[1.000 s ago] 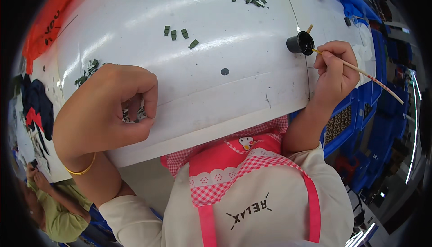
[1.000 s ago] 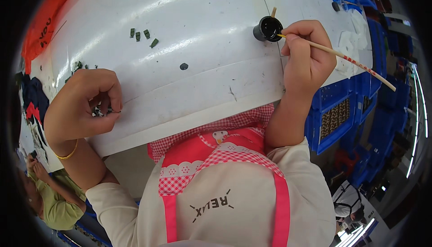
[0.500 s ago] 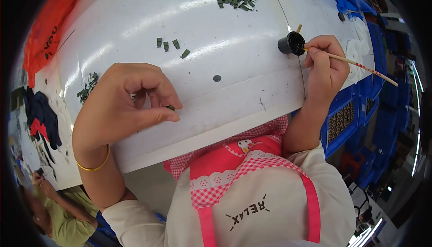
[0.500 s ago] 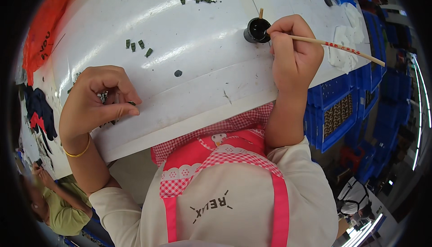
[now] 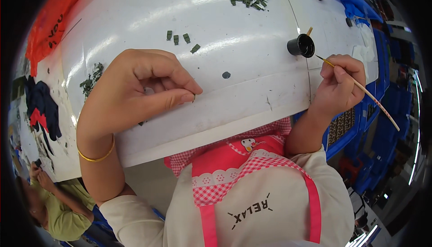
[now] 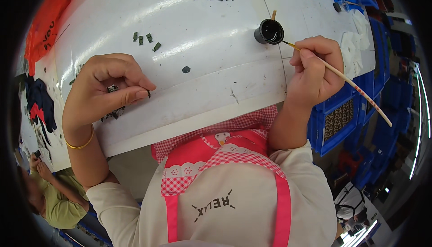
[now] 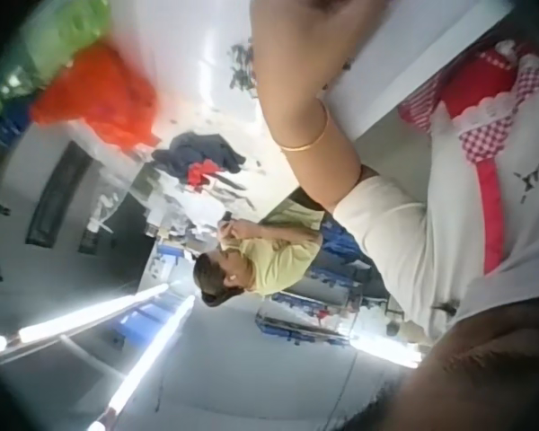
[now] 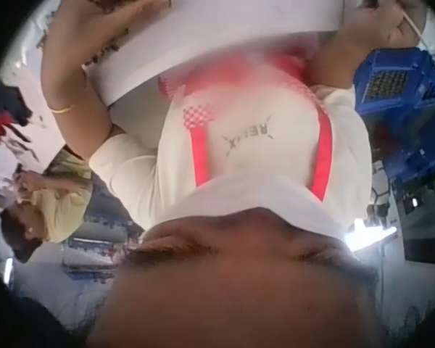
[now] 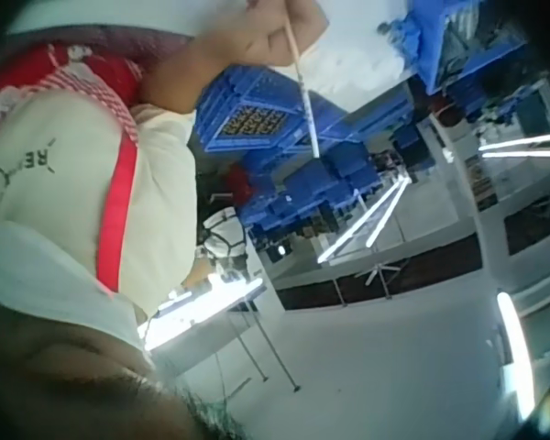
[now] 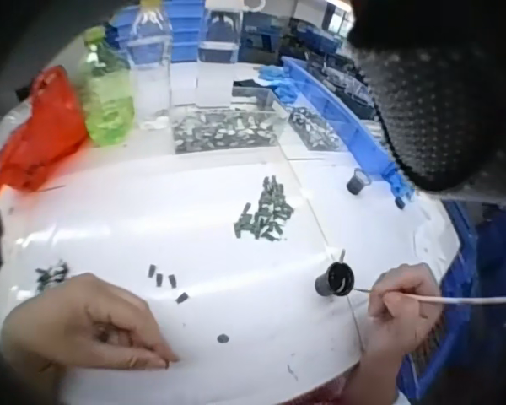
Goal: The person dips a thin brush into a container and applies the liquid to small green components held by hand, placing the components onto the table.
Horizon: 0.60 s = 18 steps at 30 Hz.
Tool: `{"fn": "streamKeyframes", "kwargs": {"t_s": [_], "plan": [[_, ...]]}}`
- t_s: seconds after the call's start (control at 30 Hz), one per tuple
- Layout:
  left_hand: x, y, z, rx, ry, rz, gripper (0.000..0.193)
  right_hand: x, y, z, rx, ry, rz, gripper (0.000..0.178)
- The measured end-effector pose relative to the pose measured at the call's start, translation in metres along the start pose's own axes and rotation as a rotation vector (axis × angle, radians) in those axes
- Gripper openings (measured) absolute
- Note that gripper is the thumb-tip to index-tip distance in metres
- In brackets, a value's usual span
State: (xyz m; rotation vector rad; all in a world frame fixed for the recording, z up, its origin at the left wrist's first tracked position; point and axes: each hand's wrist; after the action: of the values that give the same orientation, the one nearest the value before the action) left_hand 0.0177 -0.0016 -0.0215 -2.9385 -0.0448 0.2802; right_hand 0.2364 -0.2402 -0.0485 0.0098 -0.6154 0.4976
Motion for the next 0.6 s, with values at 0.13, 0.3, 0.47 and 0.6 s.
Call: {"fn": "streamKeyframes", "kwargs": {"t_s": [0.13,0.3,0.47,0.6], "plan": [[0.002,0.002,0.005,0.069,0.117,0.07,0.008,-0.011,0.005,0.003,0.227,-0.129,0.163,0.013],[0.001,0.008,0.013,0.052,0.025,0.102,0.009,-0.054,0.037,0.022,0.407,-0.011,0.385,0.015],[0.001,0.014,0.021,0.16,0.033,0.158,0.01,-0.071,0.064,0.041,0.418,0.071,0.699,0.018],[0.001,0.013,0.015,0.223,-0.023,0.178,0.012,-0.074,0.078,0.04,0.325,0.015,0.799,0.015]]}}
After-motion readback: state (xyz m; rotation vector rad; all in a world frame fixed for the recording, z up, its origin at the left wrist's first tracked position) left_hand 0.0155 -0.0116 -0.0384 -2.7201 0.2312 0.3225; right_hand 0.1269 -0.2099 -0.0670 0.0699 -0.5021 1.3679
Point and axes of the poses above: each hand's wrist, its own x-axis towards the middle knuckle, its own y-axis out of the palm, z = x × y, and after that the axes turned 6 degrees about z, right-handed
